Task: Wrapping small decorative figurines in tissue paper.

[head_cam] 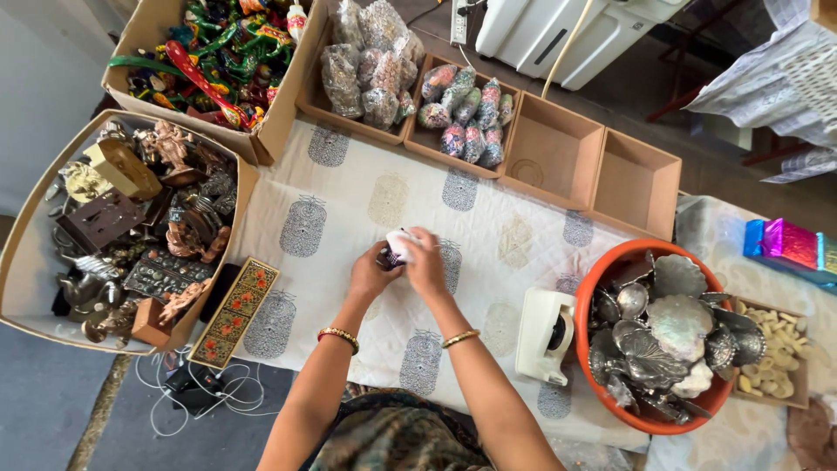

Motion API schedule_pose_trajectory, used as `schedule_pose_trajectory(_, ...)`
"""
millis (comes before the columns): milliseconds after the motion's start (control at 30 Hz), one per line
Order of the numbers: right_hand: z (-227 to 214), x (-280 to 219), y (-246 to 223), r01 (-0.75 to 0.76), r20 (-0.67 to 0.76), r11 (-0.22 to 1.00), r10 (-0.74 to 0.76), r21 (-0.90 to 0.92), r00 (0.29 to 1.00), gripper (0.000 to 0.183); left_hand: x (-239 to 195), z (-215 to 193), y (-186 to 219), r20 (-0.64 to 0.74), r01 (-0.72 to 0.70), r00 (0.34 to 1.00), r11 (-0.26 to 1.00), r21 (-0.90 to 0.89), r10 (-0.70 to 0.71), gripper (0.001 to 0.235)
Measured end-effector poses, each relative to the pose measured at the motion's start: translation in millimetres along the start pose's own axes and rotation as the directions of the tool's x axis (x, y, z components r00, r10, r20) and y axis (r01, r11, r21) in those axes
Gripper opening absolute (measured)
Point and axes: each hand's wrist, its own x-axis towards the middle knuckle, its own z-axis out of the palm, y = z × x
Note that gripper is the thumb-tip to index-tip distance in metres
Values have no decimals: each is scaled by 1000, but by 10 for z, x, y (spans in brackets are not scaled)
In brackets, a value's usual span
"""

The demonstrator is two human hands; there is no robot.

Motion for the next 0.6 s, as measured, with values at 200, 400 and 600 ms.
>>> schedule_pose_trajectory(200, 150, -266, -49, 111, 41, 990, -115, 92, 993, 68, 3, -122, 30, 30, -35, 999, 988, 153, 31, 69)
schedule_pose_trajectory(400, 225, -771, 86, 66, 14, 993, -68, 101, 998, 66, -62, -258, 152, 113, -16, 994, 997, 74, 7, 65)
schedule_pose_trajectory(600, 192, -898, 414, 36, 16, 979, -40, 203, 999, 55, -92, -294, 107, 135, -198, 971, 980, 11, 195, 69)
